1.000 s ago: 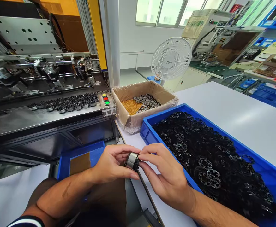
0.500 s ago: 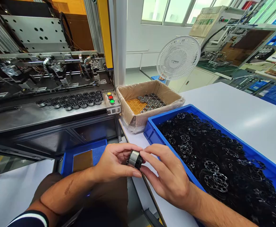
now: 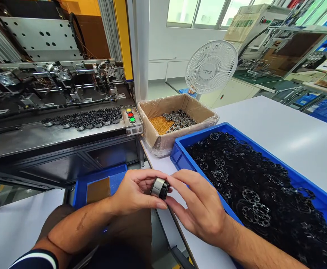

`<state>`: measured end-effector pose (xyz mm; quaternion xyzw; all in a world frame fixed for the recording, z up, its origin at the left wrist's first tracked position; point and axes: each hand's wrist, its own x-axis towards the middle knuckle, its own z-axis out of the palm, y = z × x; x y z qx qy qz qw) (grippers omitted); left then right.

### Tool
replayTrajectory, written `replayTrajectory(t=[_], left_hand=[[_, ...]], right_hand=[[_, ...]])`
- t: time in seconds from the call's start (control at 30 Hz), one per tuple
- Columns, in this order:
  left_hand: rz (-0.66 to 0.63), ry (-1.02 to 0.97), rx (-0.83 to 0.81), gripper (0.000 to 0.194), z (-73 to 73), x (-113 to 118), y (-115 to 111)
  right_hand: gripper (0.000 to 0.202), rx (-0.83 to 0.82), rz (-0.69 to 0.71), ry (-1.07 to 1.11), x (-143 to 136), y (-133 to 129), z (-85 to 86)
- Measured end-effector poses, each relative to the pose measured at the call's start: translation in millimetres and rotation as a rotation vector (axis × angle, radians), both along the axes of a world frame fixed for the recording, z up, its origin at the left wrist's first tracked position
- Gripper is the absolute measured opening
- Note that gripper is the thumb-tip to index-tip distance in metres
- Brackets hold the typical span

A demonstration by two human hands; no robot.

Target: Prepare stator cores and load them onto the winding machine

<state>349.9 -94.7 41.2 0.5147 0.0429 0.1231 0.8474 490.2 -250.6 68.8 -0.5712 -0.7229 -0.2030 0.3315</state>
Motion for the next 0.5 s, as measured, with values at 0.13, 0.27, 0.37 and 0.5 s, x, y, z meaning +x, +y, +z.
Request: replayTrajectory(t=[0.13, 0.27, 0.37, 0.5], left_hand=[[-0.005, -0.007, 0.008, 0.064, -1.0, 0.3, 0.0], [0.001, 0.007, 0.022, 0.066, -3.8, 0.1, 0.4], [-0.009, 0.042, 0.022, 0.073, -4.2, -1.2, 0.7], [-0.075, 0.063, -0.019, 0.077, -2.0, -3.2, 1.4]], right_hand=[[0.052, -0.002, 0.001, -0.013, 0.1, -2.2, 0.8], [0.051, 0.002, -0.015, -0.016, 0.0, -3.5, 4.7], [0.05, -0.003, -0.014, -0.033, -0.7, -2.7, 6.3], [0.054, -0.034, -0.003, -0.05, -1.3, -4.0, 4.3]])
